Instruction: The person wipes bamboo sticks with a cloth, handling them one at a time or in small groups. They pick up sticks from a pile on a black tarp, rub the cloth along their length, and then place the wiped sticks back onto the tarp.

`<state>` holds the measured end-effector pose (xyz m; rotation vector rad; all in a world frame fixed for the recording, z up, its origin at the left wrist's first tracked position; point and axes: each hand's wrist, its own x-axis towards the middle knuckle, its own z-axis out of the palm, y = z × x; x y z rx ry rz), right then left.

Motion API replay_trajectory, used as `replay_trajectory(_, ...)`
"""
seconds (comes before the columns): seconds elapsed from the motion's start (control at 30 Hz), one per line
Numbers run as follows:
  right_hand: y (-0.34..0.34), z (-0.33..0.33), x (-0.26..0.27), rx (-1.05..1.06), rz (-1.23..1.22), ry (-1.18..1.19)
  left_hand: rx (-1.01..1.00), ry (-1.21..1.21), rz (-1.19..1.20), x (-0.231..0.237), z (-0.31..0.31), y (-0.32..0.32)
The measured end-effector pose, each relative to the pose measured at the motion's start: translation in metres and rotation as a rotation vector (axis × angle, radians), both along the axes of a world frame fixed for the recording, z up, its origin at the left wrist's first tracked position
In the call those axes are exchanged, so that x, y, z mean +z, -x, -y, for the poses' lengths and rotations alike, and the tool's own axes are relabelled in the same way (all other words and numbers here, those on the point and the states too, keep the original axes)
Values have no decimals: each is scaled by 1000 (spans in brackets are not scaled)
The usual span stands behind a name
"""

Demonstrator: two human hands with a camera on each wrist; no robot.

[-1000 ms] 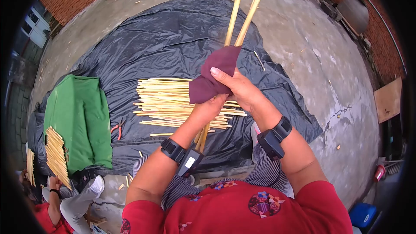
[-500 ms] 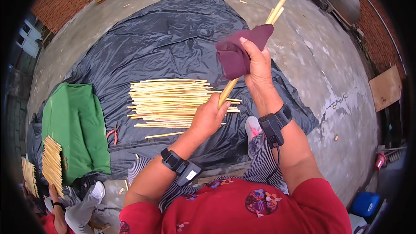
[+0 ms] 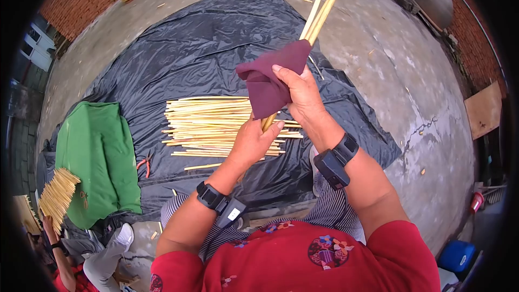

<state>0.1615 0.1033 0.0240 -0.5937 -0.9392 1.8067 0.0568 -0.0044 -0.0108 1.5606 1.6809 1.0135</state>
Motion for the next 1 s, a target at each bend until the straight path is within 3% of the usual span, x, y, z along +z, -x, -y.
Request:
replay_trajectory(0.03,-2,1,4,-12,-11,8,-101,213,448,7,1,4)
replay_trajectory(0.13,-3,6,5,0,-47,47,-291,523,1041,-4,0,28)
replay_trajectory(0.17,-3,8,4,12,-57,62,-316,546,1093,-3,2,29)
replay_trajectory(0.27,-2,9,1,33,-128,92,-245,493,1052,-1,3,20)
replay_trajectory(0.33,6,19,-8,-38,-86,67,-171,286,732,0,3,10)
replay_trajectory(0.4,12,28,-14,-25,-42,56,-142,222,643,-2,5,9)
replay_trajectory(0.5,11,26,-13,57,7,74,-199,351,924,-5,8,8)
replay_trajectory(0.73,-12,-5,12,-22,-168,118,-325,469,942,5,18,6)
replay_trajectory(1.0,2,28,-9,69,-156,138,-228,353,978,3,18,6)
